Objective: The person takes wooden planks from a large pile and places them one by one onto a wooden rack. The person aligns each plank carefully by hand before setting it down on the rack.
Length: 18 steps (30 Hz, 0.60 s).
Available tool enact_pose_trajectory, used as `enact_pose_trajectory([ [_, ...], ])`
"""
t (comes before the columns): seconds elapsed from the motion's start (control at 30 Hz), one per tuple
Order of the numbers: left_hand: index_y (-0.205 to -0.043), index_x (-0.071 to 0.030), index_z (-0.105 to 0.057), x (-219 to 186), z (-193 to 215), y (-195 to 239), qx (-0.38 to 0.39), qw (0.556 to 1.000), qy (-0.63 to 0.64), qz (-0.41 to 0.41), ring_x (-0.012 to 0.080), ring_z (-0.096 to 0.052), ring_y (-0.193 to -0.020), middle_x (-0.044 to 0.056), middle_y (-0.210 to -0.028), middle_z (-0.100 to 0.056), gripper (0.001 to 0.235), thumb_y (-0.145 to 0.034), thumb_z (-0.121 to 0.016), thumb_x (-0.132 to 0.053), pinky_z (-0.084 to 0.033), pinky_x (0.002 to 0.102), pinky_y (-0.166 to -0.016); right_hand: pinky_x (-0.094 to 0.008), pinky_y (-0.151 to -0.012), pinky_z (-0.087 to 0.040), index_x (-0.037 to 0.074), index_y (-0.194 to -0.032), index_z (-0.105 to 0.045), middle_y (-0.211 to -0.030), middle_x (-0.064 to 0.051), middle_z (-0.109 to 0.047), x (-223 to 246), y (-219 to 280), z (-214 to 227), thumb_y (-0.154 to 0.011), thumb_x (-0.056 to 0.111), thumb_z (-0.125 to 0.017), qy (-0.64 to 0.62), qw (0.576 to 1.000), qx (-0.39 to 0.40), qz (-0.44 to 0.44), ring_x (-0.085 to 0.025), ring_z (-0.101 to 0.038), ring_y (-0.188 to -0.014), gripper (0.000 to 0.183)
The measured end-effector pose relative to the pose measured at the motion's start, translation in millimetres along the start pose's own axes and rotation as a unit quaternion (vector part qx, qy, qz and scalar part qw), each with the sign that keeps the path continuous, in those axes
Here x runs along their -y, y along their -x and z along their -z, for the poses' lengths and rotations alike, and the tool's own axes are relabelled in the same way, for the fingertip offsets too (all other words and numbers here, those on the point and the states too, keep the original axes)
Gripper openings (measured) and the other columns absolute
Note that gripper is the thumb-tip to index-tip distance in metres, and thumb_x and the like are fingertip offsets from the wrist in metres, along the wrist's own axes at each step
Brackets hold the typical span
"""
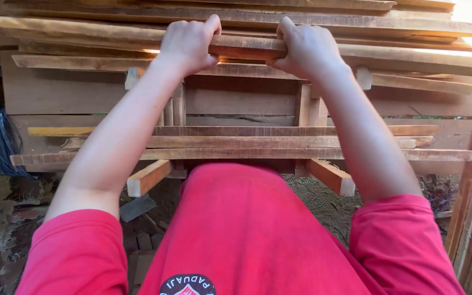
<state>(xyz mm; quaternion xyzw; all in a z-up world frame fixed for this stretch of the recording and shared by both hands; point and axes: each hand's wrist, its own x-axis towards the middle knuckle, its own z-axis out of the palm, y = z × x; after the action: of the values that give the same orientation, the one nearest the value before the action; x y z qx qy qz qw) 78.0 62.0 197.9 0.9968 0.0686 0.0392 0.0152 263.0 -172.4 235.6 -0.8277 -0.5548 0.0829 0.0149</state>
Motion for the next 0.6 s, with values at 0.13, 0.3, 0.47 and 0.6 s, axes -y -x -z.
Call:
enact_pose_trajectory([
  [0.13,-0.104,-0.014,-0.063,-31.9,88.9,32.8,0.081,0.985,0.146,0.048,0.0294,-0.068,-0.065,0.007,-0.073,-0.069,0.049,-0.088,-0.090,-0.052,-0.053,0.045,-0.068,-0.049,-0.069,-0.055,0.009,-0.126,-0.060,-0.099,-0.012,-0.077,20.0,40.7,36.6,-0.089,0.039,-0.084,-0.066,0.997,-0.021,0.025,-0.037,-0.072,-0.081,0.053],
  [0.3,-0.107,-0.012,-0.072,-52.8,111.0,67.6,0.087,0.977,0.193,0.001,0.0332,-0.067,-0.079,0.008,-0.094,-0.074,0.038,-0.098,-0.071,-0.049,-0.051,0.047,-0.070,-0.047,-0.061,-0.052,0.017,-0.091,-0.078,-0.075,-0.007,-0.073,43.7,75.6,67.8,-0.107,0.066,-0.060,-0.043,0.998,-0.016,0.032,-0.033,-0.066,-0.062,0.055],
  [0.47,-0.120,-0.011,-0.072,-56.3,63.2,85.7,0.126,0.967,0.220,0.000,0.0324,-0.068,-0.091,0.007,-0.112,-0.073,0.045,-0.099,-0.065,-0.051,-0.052,0.046,-0.080,-0.048,-0.068,-0.054,0.016,-0.111,-0.079,-0.097,-0.009,-0.074,56.3,88.5,37.7,-0.101,0.062,-0.061,-0.085,0.996,0.025,0.018,-0.035,-0.068,-0.076,0.050],
  [0.6,-0.118,-0.012,-0.074,-58.0,19.1,90.4,0.071,0.968,0.242,0.011,0.0291,-0.067,-0.087,0.006,-0.108,-0.073,0.038,-0.096,-0.071,-0.044,-0.051,0.042,-0.077,-0.046,-0.068,-0.055,0.015,-0.113,-0.078,-0.101,-0.007,-0.073,55.2,83.1,13.3,-0.095,0.064,-0.068,-0.080,0.997,0.009,0.014,-0.033,-0.069,-0.078,0.053],
])
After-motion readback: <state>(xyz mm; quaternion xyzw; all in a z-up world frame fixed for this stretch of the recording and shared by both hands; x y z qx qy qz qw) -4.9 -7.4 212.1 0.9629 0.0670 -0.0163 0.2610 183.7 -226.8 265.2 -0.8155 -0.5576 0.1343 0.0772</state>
